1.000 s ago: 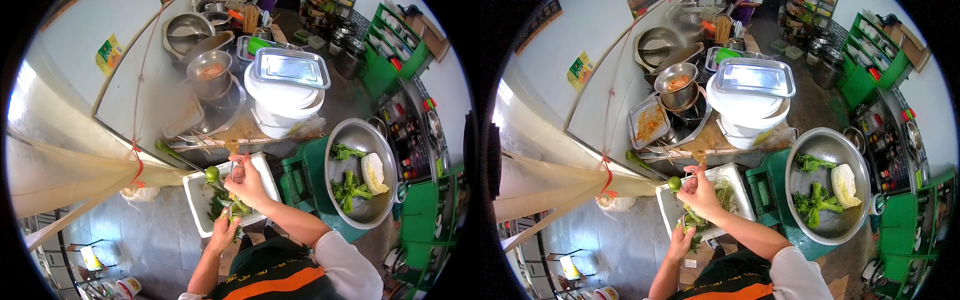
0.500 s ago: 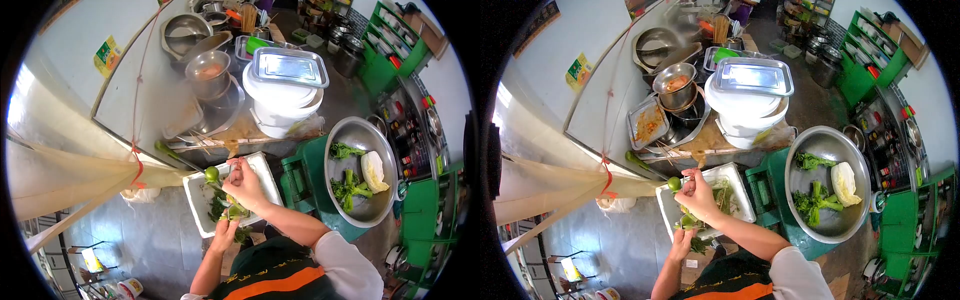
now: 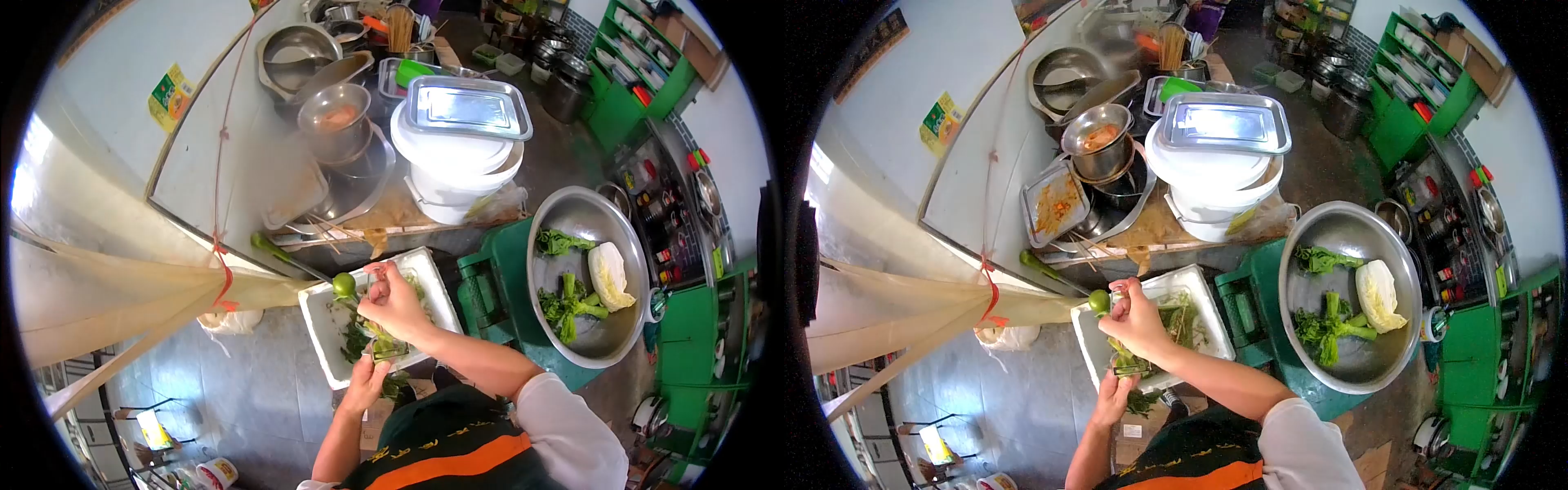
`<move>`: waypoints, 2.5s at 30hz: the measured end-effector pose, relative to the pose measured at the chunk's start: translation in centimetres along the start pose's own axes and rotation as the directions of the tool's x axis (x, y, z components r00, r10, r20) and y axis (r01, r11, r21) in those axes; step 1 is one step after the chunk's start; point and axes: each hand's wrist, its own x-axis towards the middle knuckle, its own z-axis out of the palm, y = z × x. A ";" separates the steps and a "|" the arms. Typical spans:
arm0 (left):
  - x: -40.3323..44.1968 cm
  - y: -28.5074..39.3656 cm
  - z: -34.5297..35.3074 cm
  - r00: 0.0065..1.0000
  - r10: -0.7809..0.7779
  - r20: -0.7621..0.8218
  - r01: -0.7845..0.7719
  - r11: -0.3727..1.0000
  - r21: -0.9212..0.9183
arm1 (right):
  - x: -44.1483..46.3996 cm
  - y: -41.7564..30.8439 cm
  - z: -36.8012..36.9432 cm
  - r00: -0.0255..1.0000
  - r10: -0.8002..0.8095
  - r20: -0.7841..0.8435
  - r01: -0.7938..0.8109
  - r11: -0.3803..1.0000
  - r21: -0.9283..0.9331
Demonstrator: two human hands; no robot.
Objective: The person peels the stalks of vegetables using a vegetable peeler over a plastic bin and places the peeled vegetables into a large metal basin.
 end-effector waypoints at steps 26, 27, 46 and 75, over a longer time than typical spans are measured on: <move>0.9 2.4 1.0 0.937 -0.260 0.234 0.344 0.568 -0.748 | -0.3 -2.6 1.4 0.986 -0.095 -0.138 0.128 0.959 0.253; 0.9 2.6 1.1 0.936 -0.260 0.236 0.346 0.568 -0.747 | -0.1 -2.4 1.2 0.985 -0.096 -0.141 0.129 0.959 0.252; 0.9 2.6 0.8 0.830 -0.065 0.553 0.542 -0.134 -0.829 | 2.1 0.1 -1.8 0.985 -0.079 -0.150 0.122 0.947 0.297; 26.2 5.5 34.4 0.626 -0.094 0.774 -0.757 0.168 0.632 | -4.5 8.2 -9.8 0.851 0.505 -0.147 -0.273 0.664 0.696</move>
